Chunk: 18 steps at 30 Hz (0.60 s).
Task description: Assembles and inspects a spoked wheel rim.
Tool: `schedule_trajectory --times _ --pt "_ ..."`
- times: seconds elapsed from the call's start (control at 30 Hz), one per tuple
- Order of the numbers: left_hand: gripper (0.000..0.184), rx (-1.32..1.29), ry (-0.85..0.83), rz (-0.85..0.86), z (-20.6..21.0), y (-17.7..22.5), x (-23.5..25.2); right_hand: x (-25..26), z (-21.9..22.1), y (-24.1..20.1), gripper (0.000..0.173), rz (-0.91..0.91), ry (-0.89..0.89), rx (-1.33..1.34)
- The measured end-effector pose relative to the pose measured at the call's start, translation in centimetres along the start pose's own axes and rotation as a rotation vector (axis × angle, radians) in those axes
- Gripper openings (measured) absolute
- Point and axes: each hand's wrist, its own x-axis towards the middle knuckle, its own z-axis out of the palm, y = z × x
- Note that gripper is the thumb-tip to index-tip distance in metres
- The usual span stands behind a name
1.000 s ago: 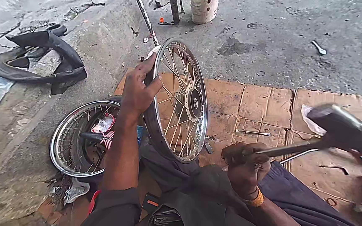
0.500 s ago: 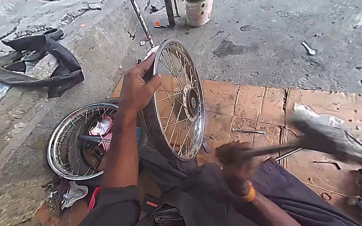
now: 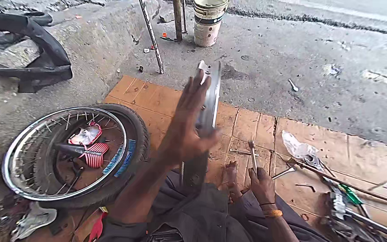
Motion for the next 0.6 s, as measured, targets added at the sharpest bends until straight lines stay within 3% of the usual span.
schedule_trajectory --times 0.17,0.33,0.4,0.5,0.6 --pt "0.118 -0.180 -0.001 -0.142 3.7 2.1 0.6 -2.2 1.6 7.5 0.033 0.181 0.011 -0.269" --pt "0.072 -0.489 0.006 -0.280 3.9 0.3 -0.1 -2.7 1.3 7.6 0.035 0.194 0.007 -0.228" --pt "0.075 -0.494 0.042 -0.283 4.6 -0.3 -2.7 -2.9 0.6 5.1 0.041 0.055 0.058 -0.093" --pt "0.084 -0.484 0.114 -0.083 7.2 -2.2 -9.7 -4.6 -1.1 -2.2 0.051 -0.304 0.093 0.229" --pt "0.100 -0.353 0.009 0.008 10.3 -6.0 -18.2 -7.5 -2.5 -9.7 0.078 -0.666 0.023 0.569"
